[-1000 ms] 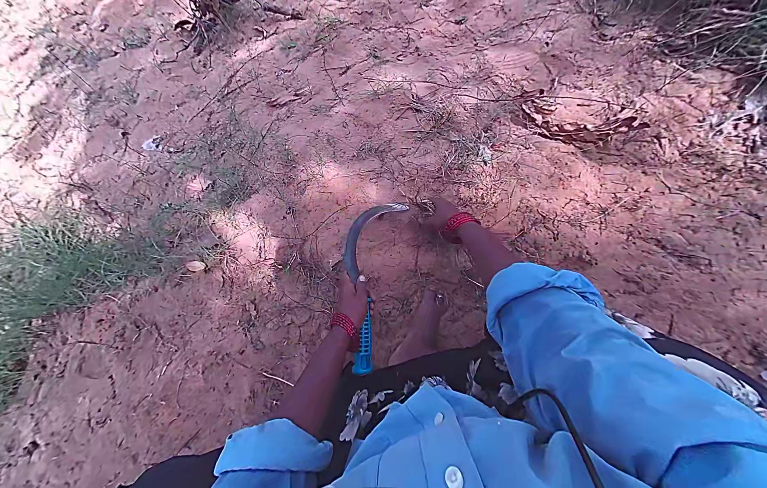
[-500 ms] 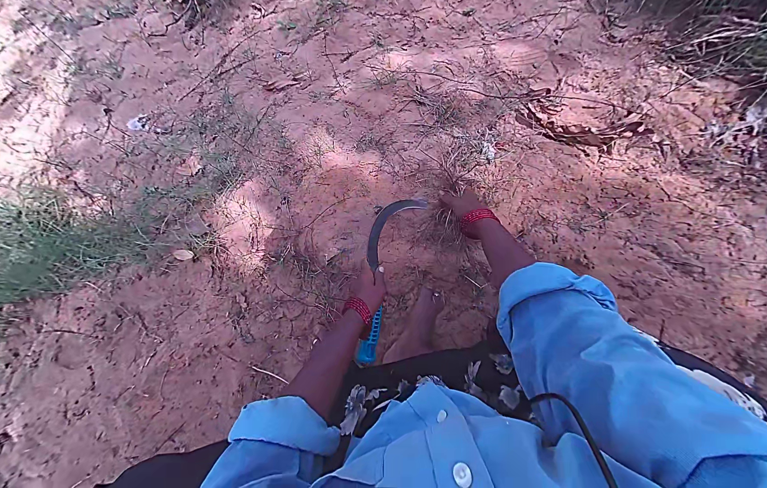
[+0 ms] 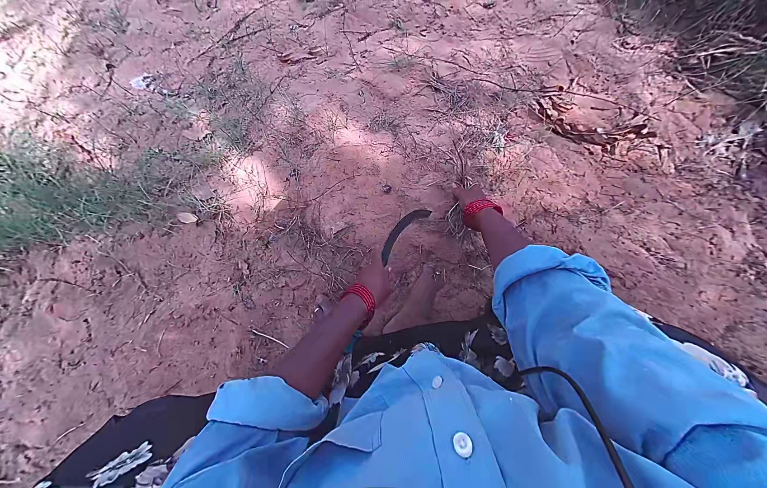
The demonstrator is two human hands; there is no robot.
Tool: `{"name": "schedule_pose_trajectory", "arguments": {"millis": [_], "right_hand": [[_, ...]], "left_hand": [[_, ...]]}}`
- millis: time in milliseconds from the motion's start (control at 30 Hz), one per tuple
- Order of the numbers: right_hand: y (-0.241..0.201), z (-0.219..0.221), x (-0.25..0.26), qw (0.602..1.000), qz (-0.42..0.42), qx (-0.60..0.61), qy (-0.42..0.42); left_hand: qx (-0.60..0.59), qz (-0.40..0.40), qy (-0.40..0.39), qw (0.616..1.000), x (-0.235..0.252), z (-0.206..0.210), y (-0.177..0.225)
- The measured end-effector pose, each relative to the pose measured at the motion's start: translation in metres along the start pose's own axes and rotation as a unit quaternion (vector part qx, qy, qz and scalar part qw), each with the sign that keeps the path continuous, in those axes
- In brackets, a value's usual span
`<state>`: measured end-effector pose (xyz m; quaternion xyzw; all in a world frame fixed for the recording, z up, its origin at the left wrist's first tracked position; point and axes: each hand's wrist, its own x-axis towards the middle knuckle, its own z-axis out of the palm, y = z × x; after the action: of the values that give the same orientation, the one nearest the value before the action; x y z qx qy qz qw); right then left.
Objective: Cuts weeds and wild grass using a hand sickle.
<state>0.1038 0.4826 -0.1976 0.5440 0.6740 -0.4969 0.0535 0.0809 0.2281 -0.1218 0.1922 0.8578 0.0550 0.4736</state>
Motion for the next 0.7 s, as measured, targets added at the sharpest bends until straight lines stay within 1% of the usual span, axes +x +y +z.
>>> {"name": "schedule_pose_trajectory", "arguments": {"millis": [100,167,267,367,433,467,500,533,567,633,700], "right_hand": [[-0.011,0.007,-0.021,1.0,-0.012,0.002,-0.01],[-0.025,0.001,-0.037,0.999,-0.033,0.011,-0.009],[-0.051,-0.008,-0.065,0.997,-0.07,0.014,-0.01],[-0.079,-0.028,-0.087,0.993,-0.108,0.05,0.023],[-0.094,-0.037,-0.098,0.984,-0.168,0.045,0.039],[-0.101,-0.037,-0.105,0.979,-0.203,0.015,0.022],[-0.105,-0.03,-0.111,0.97,-0.242,-0.03,-0.014],[-0.107,-0.018,-0.116,0.952,-0.286,-0.087,-0.063],[-0.107,0.0,-0.12,0.923,-0.329,-0.156,-0.122],[-0.096,0.053,-0.131,0.838,-0.394,-0.304,-0.223],[-0.07,0.112,-0.149,0.746,-0.411,-0.444,-0.278]], "left_hand": [[0.039,0.013,0.004,0.999,-0.028,-0.011,0.006],[0.063,0.028,0.025,0.997,-0.04,-0.021,0.011],[0.103,0.016,0.041,0.994,-0.071,-0.046,-0.004],[0.122,-0.031,0.085,0.988,-0.111,-0.073,-0.042],[0.107,-0.053,0.152,0.981,-0.141,-0.089,-0.08],[0.086,-0.058,0.196,0.975,-0.155,-0.096,-0.101],[0.054,-0.055,0.247,0.966,-0.169,-0.101,-0.122],[0.018,-0.045,0.301,0.953,-0.181,-0.104,-0.141],[-0.02,-0.026,0.354,0.935,-0.19,-0.105,-0.16],[-0.103,0.002,0.441,0.892,-0.2,-0.102,-0.184],[-0.191,0.04,0.493,0.848,-0.202,-0.104,-0.192]]}}
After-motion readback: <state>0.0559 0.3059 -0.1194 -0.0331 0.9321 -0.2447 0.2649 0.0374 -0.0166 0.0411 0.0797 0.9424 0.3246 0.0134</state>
